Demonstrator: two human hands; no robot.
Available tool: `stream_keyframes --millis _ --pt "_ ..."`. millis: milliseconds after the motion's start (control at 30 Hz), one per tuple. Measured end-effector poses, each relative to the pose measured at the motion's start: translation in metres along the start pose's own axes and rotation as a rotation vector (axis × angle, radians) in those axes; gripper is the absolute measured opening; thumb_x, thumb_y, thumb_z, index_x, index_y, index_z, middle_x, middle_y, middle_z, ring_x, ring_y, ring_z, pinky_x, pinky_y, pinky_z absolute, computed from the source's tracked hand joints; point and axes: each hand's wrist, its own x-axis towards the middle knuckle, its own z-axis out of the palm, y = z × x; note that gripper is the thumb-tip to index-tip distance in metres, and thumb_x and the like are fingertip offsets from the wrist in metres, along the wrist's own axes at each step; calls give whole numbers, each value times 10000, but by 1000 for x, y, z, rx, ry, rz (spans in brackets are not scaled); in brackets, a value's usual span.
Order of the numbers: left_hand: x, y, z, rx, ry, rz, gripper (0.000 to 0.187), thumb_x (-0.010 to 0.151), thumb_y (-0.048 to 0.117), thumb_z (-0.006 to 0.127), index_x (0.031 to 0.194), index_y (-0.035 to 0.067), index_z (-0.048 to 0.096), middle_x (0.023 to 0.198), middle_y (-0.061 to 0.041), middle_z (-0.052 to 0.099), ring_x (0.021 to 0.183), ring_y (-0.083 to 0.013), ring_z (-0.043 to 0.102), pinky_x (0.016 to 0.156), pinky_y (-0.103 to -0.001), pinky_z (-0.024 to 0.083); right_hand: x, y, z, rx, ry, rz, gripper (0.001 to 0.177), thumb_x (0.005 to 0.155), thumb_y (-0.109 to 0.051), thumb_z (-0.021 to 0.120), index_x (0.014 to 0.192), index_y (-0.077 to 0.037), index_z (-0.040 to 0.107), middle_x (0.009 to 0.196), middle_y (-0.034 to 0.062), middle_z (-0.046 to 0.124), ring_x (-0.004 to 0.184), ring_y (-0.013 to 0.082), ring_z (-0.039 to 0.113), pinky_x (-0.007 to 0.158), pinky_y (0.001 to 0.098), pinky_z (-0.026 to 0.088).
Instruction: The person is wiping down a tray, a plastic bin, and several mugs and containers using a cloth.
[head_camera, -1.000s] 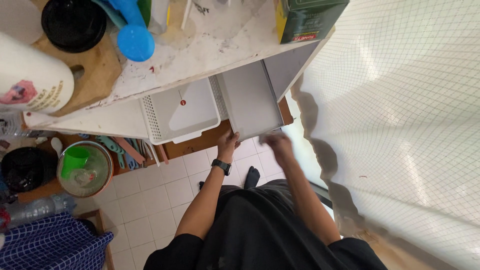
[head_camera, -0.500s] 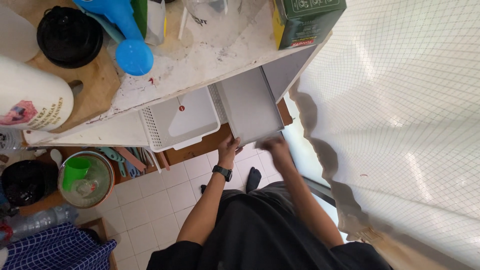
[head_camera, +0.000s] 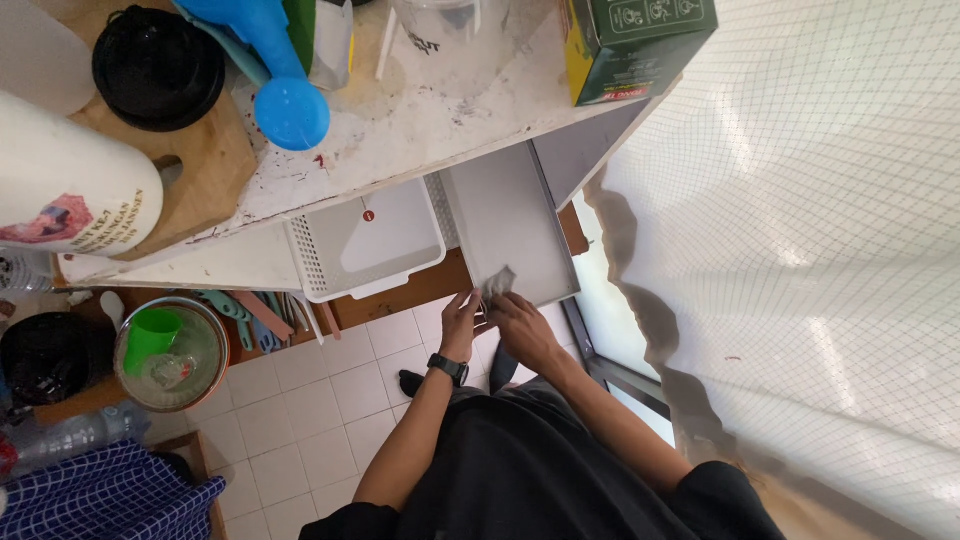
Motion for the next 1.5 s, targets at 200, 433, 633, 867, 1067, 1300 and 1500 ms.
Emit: stream_keyframes --millis 200,433,633,867,1067,1300,1500 --pt "19 1 4 55 -6 28 511 968 406 731 1381 135 602 951 -72 678 715 -252 749 671 -456 664 2 -8 -65 186 -84 7 152 913 -226 677 1027 -141 732 1127 84 666 1199 354 609 934 435 531" --pt "-18 20 14 37 -50 39 522 977 362 733 1423 137 580 995 -151 736 766 -292 765 714 -488 651 2 23 -86 -152 -21 268 398 1025 -199 469 1327 33 587 1395 249 543 1325 443 523 1082 472 446" --pt "-31 17 7 32 -29 9 587 962 369 746 1454 120 543 1018 -153 728 772 -290 762 712 -473 657 12 42 -20 281 -52 -139 470 966 -151 376 1327 56 595 1441 299 512 1382 499 422 1177 533 312" --pt "-68 32 12 36 -62 -33 576 967 340 717 1463 115 531 950 -141 706 735 -258 754 659 -409 662 39 23 -23 101 6 7 496 915 -49 379 1368 6 572 1500 222 483 1437 398 403 1220 460 288" --pt "-72 12 -1 63 -94 -52 586 967 334 721 1469 105 523 975 -154 699 770 -261 753 667 -404 656 46 79 1 87 139 113 463 945 -24 362 1350 28 579 1448 258 514 1419 417 421 1213 490 296" --pt "-76 -7 -9 57 -105 -75 547 968 325 731 1446 133 547 996 -190 707 827 -325 758 688 -451 655 66 61 -3 92 146 132 491 904 -1 414 1358 -22 600 1413 221 574 1388 382 482 1193 475 352" --pt "-100 10 6 57 -117 -100 548 974 320 719 1456 140 532 1072 -244 699 940 -372 748 734 -479 648 95 44 31 121 157 -103 380 847 35 550 1197 -42 675 1272 173 630 1255 378 600 1152 463 404"
